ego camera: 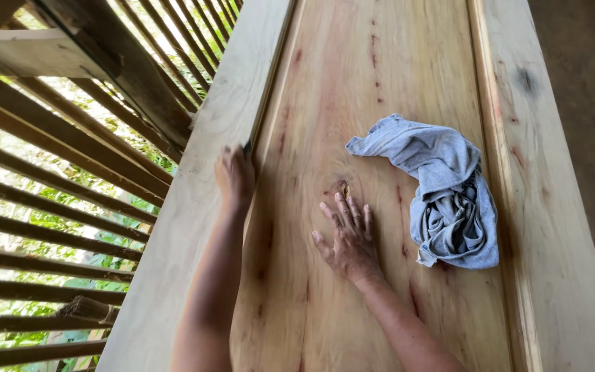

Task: Sanding the recessed edges and flat surfaces of a wooden door panel using a small piece of sandpaper.

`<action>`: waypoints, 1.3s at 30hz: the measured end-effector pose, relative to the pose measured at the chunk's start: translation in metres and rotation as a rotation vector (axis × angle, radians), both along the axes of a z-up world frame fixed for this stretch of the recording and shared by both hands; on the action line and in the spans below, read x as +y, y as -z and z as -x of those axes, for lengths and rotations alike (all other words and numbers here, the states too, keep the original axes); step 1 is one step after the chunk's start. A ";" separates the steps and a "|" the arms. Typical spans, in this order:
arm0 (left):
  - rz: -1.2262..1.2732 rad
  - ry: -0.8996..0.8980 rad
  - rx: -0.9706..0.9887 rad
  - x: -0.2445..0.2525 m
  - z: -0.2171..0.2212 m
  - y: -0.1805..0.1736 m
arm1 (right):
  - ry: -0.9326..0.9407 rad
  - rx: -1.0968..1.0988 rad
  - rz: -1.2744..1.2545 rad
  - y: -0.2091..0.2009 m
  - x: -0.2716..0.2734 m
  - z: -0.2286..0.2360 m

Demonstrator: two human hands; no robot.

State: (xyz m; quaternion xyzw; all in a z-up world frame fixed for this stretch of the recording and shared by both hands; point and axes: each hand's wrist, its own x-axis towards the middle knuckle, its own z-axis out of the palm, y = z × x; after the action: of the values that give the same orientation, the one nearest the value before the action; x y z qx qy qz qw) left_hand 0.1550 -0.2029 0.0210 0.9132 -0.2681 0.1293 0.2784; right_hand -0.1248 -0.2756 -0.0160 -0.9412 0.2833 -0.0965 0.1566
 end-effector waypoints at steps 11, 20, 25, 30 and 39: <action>-0.029 -0.053 0.007 0.034 0.019 0.015 | -0.006 -0.004 0.045 0.002 0.002 -0.001; 0.027 -0.018 -0.053 -0.037 -0.047 0.033 | 0.011 -0.015 -0.034 0.000 0.000 -0.002; 0.038 0.061 -0.176 0.078 0.062 0.000 | -0.010 -0.028 0.020 0.003 -0.001 -0.001; -0.069 -0.041 -0.085 0.096 0.064 0.017 | -0.001 -0.021 0.033 0.008 0.000 -0.001; -0.006 -0.052 -0.038 -0.023 -0.042 0.038 | 0.007 -0.032 -0.038 -0.003 0.001 -0.003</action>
State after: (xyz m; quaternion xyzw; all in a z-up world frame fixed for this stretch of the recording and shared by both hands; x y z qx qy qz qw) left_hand 0.1972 -0.2257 -0.0171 0.9180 -0.2498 0.1533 0.2672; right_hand -0.1215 -0.2747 -0.0128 -0.9354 0.2859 -0.1070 0.1786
